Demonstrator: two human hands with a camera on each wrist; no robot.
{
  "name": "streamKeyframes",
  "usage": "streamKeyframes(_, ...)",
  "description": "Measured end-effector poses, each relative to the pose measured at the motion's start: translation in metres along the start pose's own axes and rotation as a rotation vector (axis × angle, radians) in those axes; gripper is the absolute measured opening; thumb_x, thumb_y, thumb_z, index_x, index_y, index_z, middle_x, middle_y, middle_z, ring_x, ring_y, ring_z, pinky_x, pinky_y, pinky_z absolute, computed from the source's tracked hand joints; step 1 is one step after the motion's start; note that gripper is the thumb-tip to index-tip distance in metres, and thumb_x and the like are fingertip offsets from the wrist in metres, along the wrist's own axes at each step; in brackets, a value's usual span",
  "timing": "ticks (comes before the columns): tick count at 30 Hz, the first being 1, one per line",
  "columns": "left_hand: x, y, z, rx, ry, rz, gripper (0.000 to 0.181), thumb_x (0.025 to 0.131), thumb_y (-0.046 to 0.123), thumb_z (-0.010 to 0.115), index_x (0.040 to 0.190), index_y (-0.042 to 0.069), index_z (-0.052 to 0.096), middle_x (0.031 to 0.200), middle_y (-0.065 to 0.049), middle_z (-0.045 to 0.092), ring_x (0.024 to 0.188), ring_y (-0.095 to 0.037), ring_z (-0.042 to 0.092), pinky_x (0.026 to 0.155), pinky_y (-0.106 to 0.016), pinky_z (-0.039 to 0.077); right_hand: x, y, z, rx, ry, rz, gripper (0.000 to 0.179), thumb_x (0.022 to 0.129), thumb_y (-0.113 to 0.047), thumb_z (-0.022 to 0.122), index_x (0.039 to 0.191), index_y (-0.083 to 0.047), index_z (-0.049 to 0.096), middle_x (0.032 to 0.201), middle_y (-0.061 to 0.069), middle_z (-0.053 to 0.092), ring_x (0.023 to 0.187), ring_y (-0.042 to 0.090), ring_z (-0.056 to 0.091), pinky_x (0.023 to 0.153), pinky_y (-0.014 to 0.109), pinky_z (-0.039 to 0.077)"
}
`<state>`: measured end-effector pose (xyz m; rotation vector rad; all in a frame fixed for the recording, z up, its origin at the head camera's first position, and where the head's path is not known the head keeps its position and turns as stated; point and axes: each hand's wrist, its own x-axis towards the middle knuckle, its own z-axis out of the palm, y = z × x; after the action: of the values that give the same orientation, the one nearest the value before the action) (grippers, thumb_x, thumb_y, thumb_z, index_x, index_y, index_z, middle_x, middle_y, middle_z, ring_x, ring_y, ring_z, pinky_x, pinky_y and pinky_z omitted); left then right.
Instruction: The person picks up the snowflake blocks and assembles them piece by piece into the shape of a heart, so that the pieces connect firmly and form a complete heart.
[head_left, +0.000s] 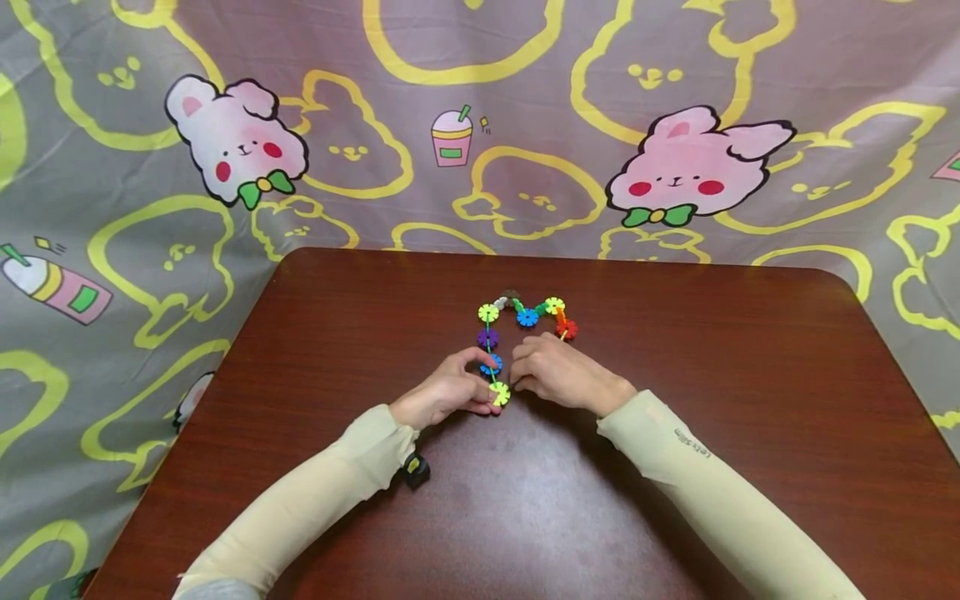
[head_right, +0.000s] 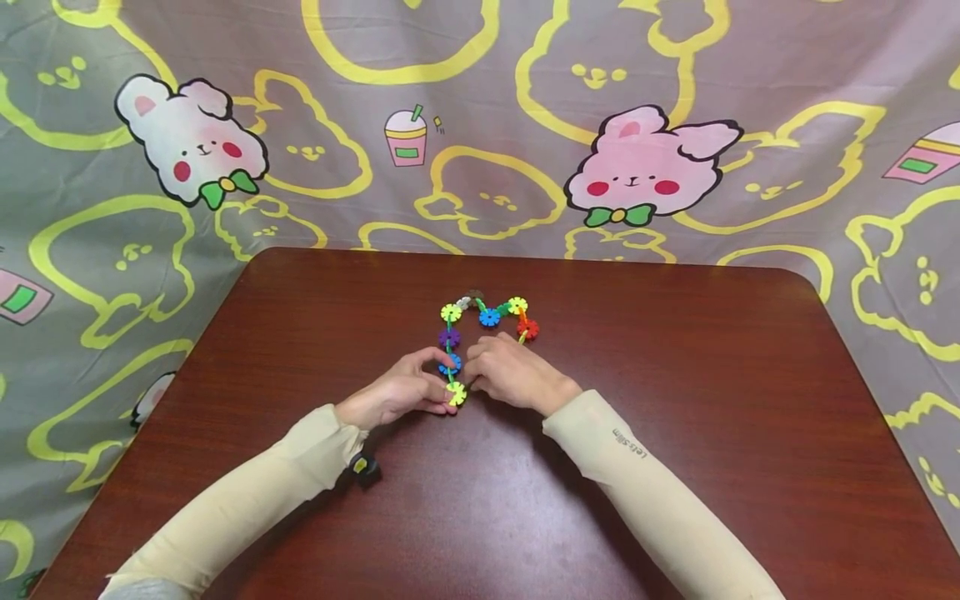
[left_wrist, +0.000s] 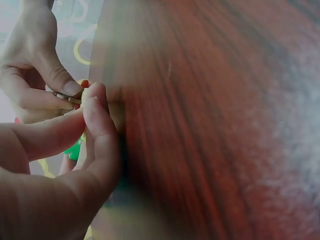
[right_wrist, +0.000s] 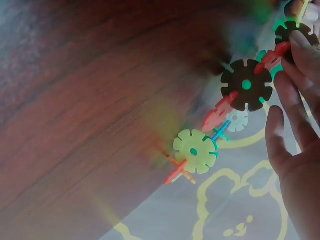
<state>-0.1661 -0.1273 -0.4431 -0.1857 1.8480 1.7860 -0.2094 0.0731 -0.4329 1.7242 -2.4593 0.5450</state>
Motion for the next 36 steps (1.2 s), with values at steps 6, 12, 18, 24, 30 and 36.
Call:
streamKeyframes(6,-0.001,0.003,0.001,0.001,0.004,-0.002,0.041,0.082,-0.018,0.057,0.116,0.002,0.045,0.068,-0.009,0.067,0.06,-0.018,0.067,0.057,-0.026,0.056,0.0,0.005,0.001,0.082,0.045,-0.062,0.005,0.081,-0.01,0.076,0.08,-0.014,0.074,0.075,-0.005,0.063,0.077,0.011,0.059,0.072,0.025,0.049)
streamKeyframes(12,-0.001,0.005,0.003,0.0,0.005,-0.004,0.041,0.081,-0.019,0.055,0.115,0.001,0.045,0.067,-0.01,0.065,0.059,-0.018,0.067,0.057,-0.026,0.056,0.0,0.006,0.0,0.115,0.055,-0.073,0.005,0.082,-0.01,0.076,0.079,-0.013,0.074,0.074,-0.005,0.063,0.075,0.008,0.06,0.07,0.023,0.05)
streamKeyframes(18,-0.003,0.006,0.001,-0.035,-0.013,-0.027,0.044,0.084,-0.016,0.057,0.121,0.003,0.042,0.069,-0.01,0.067,0.061,-0.018,0.068,0.059,-0.024,0.056,-0.001,0.005,-0.005,0.139,0.004,0.032,0.004,0.082,-0.014,0.077,0.084,-0.012,0.074,0.08,-0.006,0.066,0.079,0.007,0.06,0.074,0.023,0.052)
streamKeyframes(24,-0.004,0.008,-0.004,-0.042,-0.041,-0.04,0.046,0.086,-0.013,0.058,0.126,0.003,0.04,0.073,-0.01,0.067,0.066,-0.018,0.069,0.063,-0.025,0.056,-0.01,0.008,-0.017,0.175,-0.074,0.199,0.023,0.081,-0.022,0.078,0.102,-0.013,0.073,0.096,-0.004,0.068,0.094,0.013,0.058,0.086,0.032,0.05)
streamKeyframes(30,-0.004,0.008,-0.007,-0.038,-0.032,-0.047,0.047,0.086,-0.014,0.057,0.126,0.003,0.04,0.074,-0.011,0.066,0.067,-0.019,0.069,0.064,-0.025,0.057,-0.021,0.016,-0.026,0.213,-0.094,0.322,0.037,0.078,-0.014,0.08,0.114,-0.011,0.07,0.108,0.002,0.067,0.107,0.019,0.055,0.095,0.041,0.046)
streamKeyframes(36,-0.002,0.007,-0.006,-0.015,-0.016,-0.04,0.045,0.086,-0.015,0.056,0.125,0.002,0.04,0.072,-0.01,0.066,0.065,-0.018,0.069,0.062,-0.025,0.056,-0.018,0.013,-0.019,0.121,-0.12,0.299,0.036,0.079,-0.026,0.08,0.111,-0.013,0.071,0.108,0.0,0.066,0.106,0.019,0.051,0.093,0.045,0.04)
